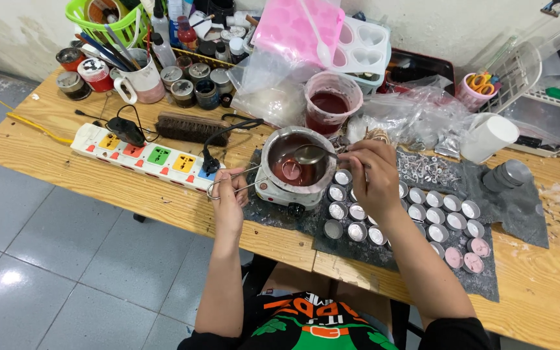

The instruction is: Melting wax and pouring it into small metal containers using a spoon and tweezers.

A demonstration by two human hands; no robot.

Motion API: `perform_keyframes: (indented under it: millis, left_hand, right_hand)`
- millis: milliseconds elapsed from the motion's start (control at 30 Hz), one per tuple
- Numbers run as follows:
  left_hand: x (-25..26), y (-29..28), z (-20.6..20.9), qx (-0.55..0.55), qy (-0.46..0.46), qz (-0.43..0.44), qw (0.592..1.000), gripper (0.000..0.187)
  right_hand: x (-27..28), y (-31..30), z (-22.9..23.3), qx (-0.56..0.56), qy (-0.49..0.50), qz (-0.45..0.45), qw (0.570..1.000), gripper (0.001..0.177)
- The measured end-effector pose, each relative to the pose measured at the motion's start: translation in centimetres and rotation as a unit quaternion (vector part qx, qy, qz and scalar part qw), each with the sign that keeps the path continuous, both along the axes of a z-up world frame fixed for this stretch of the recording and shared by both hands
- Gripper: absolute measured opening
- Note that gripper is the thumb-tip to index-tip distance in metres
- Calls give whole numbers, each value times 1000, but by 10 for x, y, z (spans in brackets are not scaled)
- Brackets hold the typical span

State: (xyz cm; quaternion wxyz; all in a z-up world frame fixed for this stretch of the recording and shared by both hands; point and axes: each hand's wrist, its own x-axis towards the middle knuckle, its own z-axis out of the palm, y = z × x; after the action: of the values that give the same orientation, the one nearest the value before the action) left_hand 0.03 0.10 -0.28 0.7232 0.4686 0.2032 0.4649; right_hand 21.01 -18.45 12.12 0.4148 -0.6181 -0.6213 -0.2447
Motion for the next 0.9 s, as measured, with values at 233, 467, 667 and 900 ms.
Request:
perform_keyframes:
  millis: [233,467,667,900]
  left_hand:
    - [-1,0,-1,0,-4,-5,1000,30]
    - [-1,-1,0,0,4,-2,1000,30]
    - [-2,-4,6,1,24,2,1000,32]
    - [-2,-4,5,-18,14,2,1000,31]
  right_hand:
    - [-5,1,2,-47,-33,-6,998,6]
    - [-11,5,7,-48,-34,8,998,8]
    - [1,6,0,-51,-54,-13,997,10]
    - [21,-5,14,-166,-1,-16,986,38]
